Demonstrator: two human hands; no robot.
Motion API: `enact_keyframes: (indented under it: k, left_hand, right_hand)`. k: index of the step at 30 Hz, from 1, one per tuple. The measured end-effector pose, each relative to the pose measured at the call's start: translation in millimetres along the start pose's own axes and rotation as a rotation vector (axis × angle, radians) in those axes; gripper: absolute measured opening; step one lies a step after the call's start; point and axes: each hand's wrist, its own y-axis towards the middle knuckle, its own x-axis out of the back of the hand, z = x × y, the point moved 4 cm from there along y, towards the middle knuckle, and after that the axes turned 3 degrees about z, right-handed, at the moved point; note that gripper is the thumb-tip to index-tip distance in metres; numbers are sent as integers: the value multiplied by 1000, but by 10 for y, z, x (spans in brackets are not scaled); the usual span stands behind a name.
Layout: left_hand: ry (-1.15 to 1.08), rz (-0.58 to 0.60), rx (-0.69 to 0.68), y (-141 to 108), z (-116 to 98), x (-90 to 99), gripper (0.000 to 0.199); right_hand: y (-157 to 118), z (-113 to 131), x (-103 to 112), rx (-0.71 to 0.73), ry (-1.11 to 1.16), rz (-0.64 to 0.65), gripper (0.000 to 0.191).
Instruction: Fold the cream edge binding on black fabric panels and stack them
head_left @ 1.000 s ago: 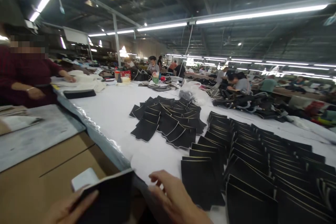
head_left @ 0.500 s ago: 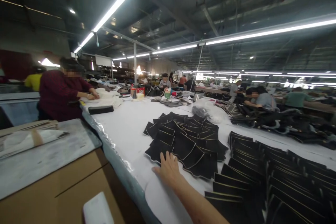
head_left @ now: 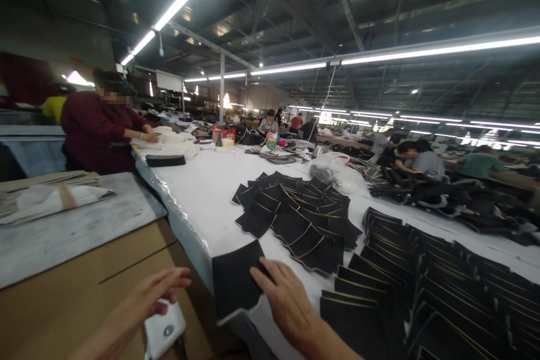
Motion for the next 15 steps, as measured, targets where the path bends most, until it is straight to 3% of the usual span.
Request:
enact_keyframes:
  k: [2, 3, 5, 7, 12, 15]
  left_hand:
    - [-78, 177, 22, -17, -70, -466, 65]
    - [-69, 286, 32, -49, -100, -693, 58]
    - [9, 512, 72, -161, -111, -1089, 46]
    - [124, 661, 114, -296, -56, -1364, 38]
    - [268, 652, 92, -506, 140, -1679, 29]
    - [213, 759, 172, -598, 236, -1794, 33]
  right_hand:
    - [-494, 272, 28, 217, 2, -181, 41]
    - [-747, 378, 21, 258, -8, -257, 39]
    - [-1201, 525, -6, 207, -38, -343, 34]
    - [-1560, 606, -12, 80, -49, -350, 33]
    - [-2061, 729, 76, -55, 24, -256, 36]
    - [-2223, 799, 45, -155, 49, -239, 36]
